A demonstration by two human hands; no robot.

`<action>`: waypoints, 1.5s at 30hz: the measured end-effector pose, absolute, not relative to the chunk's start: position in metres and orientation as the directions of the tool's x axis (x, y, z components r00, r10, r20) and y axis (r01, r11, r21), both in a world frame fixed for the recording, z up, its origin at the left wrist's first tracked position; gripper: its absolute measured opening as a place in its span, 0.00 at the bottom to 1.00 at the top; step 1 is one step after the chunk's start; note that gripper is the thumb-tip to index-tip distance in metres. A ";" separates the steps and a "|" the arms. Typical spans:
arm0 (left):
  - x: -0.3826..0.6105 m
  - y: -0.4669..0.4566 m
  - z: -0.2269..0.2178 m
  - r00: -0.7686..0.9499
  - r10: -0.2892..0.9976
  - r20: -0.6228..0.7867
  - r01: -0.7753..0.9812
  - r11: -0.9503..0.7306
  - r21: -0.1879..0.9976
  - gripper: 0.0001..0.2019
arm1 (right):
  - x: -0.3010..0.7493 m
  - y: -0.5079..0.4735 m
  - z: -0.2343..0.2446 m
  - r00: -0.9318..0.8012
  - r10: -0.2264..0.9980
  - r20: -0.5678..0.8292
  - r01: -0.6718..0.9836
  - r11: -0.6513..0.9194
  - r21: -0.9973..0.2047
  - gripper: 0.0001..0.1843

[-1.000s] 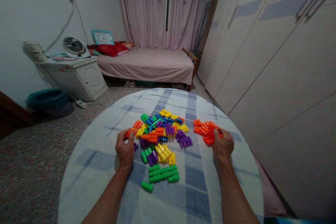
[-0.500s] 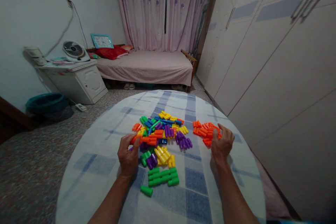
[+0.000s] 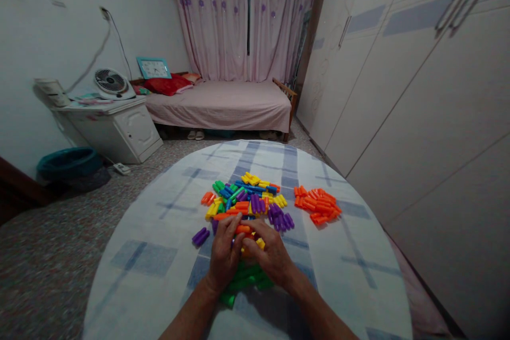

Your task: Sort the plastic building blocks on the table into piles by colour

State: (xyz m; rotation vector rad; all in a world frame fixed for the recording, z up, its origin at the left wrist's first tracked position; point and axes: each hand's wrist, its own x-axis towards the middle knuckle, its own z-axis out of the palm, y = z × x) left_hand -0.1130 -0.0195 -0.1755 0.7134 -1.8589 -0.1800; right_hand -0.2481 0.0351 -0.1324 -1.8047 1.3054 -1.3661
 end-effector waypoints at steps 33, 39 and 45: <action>-0.084 -0.079 -0.202 -0.052 -0.839 0.542 -0.678 0.428 0.597 0.21 | -0.457 0.003 -0.152 -0.681 -0.596 0.427 -0.724 0.458 -0.516 0.22; -0.084 -0.079 -0.203 -0.035 -0.831 0.555 -0.649 0.441 0.620 0.20 | -0.410 -0.002 -0.156 -0.493 -0.700 0.516 -0.790 0.111 -0.604 0.20; -0.085 -0.078 -0.200 -0.037 -0.840 0.541 -0.647 0.433 0.628 0.20 | -0.358 -0.021 -0.183 -0.406 -0.775 0.483 -0.729 -0.044 -0.684 0.21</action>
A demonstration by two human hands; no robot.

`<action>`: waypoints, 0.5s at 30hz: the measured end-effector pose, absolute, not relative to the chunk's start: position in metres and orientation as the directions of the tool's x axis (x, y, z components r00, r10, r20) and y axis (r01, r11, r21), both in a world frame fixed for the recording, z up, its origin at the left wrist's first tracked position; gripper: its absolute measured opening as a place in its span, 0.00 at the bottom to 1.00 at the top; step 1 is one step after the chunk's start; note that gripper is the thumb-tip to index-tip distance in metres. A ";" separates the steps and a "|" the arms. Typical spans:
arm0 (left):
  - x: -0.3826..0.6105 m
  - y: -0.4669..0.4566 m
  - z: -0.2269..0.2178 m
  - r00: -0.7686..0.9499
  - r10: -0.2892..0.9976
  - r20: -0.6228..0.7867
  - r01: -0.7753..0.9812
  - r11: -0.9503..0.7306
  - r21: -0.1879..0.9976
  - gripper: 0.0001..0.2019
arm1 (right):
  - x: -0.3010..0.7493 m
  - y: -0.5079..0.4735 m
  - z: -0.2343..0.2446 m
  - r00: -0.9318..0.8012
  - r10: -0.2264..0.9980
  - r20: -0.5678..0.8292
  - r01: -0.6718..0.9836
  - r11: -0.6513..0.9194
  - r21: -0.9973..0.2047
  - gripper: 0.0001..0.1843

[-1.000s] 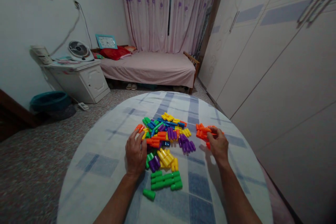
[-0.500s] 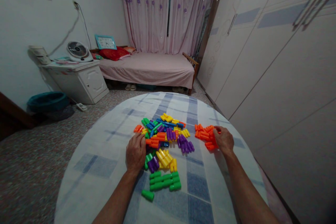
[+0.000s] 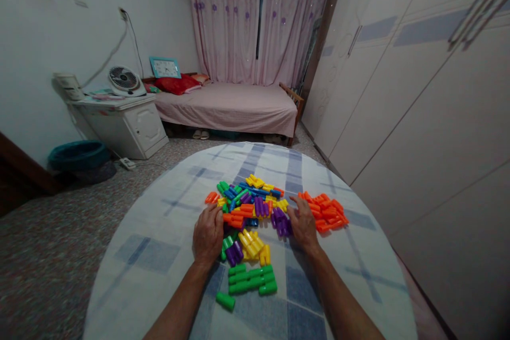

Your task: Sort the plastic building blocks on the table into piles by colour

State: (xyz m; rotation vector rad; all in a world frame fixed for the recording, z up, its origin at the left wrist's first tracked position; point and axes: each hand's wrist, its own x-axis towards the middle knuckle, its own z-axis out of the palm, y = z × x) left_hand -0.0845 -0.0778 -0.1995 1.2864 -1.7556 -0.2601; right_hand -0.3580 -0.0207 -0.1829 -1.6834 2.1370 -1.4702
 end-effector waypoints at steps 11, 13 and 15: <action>-0.085 -0.078 -0.197 -0.055 -0.851 0.522 -0.675 0.417 0.609 0.21 | -0.320 -0.033 -0.197 -0.415 -0.845 0.336 -0.521 -0.082 -0.850 0.28; -0.085 -0.078 -0.197 -0.061 -0.853 0.519 -0.675 0.418 0.608 0.21 | -0.321 -0.032 -0.189 -0.375 -0.874 0.309 -0.499 -0.090 -0.862 0.27; -0.085 -0.078 -0.196 -0.060 -0.856 0.514 -0.679 0.412 0.607 0.21 | -0.329 -0.033 -0.183 -0.371 -0.882 0.292 -0.490 -0.081 -0.868 0.26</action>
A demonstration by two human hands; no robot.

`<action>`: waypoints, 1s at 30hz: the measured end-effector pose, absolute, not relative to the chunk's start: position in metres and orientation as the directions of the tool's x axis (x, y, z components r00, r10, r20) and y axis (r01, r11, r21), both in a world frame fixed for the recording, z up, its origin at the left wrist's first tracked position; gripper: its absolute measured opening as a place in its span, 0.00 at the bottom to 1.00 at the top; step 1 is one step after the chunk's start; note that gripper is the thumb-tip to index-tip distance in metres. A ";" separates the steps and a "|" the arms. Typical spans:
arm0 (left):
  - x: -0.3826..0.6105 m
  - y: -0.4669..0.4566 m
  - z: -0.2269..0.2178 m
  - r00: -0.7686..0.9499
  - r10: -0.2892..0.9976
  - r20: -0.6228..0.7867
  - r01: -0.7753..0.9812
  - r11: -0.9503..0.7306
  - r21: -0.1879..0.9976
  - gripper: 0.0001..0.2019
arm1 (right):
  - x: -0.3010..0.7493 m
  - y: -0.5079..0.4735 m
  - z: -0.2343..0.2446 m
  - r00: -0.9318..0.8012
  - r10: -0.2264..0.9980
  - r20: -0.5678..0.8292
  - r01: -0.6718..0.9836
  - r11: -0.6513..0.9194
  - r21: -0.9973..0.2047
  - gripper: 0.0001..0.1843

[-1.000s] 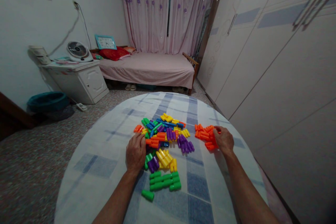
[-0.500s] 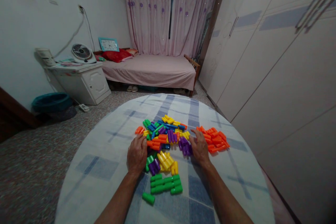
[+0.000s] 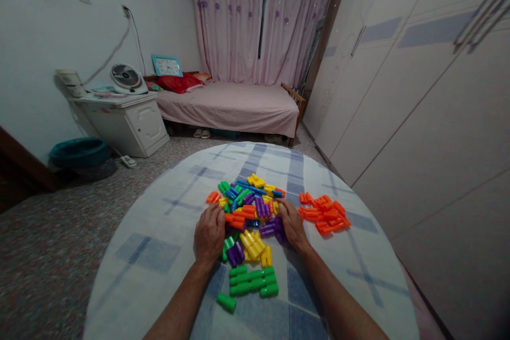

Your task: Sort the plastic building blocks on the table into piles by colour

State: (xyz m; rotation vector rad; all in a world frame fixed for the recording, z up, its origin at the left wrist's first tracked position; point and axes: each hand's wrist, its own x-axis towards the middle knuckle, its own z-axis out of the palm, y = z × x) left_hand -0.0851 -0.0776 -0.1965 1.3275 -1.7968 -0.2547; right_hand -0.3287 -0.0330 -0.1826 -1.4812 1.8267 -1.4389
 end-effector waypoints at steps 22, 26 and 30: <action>-0.084 -0.080 -0.200 -0.062 -0.880 0.471 -0.651 0.393 0.649 0.22 | -0.374 -0.089 -0.210 -0.312 -0.869 0.383 -0.830 0.053 -0.556 0.24; -0.084 -0.080 -0.199 -0.056 -0.882 0.468 -0.647 0.389 0.655 0.22 | -0.374 -0.088 -0.205 -0.340 -0.875 0.344 -0.837 0.114 -0.535 0.20; -0.084 -0.080 -0.199 -0.065 -0.883 0.465 -0.647 0.392 0.654 0.22 | -0.367 -0.086 -0.198 -0.355 -0.867 0.350 -0.852 0.145 -0.504 0.17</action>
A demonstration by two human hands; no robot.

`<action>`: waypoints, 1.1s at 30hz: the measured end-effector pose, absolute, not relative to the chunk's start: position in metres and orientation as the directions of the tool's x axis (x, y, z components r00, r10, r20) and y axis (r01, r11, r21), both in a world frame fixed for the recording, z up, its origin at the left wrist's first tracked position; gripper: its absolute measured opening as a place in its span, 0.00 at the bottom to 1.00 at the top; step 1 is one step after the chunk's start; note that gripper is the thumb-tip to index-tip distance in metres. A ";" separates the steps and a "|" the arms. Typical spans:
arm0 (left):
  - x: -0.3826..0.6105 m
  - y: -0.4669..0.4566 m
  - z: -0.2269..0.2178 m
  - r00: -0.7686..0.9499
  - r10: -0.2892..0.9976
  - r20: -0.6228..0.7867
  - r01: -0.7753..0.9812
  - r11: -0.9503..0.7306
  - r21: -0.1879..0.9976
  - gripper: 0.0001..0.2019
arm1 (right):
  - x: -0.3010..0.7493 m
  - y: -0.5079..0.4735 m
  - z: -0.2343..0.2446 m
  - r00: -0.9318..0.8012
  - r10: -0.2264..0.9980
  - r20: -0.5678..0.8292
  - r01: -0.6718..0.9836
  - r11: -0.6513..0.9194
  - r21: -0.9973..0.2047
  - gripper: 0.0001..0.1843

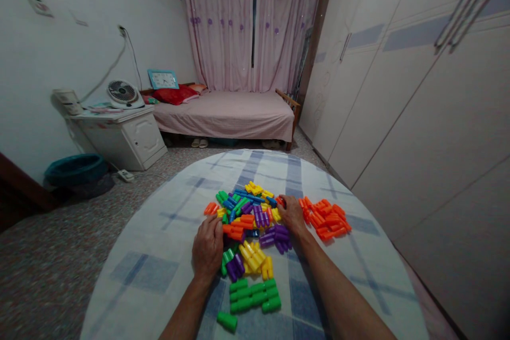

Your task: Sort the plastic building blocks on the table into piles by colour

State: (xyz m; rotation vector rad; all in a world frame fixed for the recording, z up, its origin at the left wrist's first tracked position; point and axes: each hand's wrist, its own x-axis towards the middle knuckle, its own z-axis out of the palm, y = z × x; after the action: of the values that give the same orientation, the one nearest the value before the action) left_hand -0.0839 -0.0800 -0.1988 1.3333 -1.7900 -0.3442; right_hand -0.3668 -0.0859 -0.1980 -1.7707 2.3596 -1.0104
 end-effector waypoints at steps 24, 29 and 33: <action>-0.086 -0.078 -0.194 -0.032 -0.887 0.461 -0.632 0.375 0.678 0.22 | -0.424 -0.001 -0.166 -0.602 -0.567 0.562 -0.798 0.401 -0.450 0.18; -0.085 -0.077 -0.193 -0.011 -0.894 0.448 -0.566 0.375 0.734 0.21 | -0.369 0.006 -0.183 -0.407 -0.644 0.648 -0.858 0.026 -0.513 0.17; -0.082 -0.074 -0.188 0.114 -0.865 0.488 -0.366 0.420 0.831 0.18 | -0.340 0.006 -0.199 -0.409 -0.761 0.504 -0.735 -0.053 -0.676 0.16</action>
State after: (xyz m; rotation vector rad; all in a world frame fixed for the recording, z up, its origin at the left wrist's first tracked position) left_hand -0.0825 -0.0742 -0.1879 1.1551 -1.4769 -0.5230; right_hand -0.3404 0.0057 -0.1987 -1.6929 2.1427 -1.4981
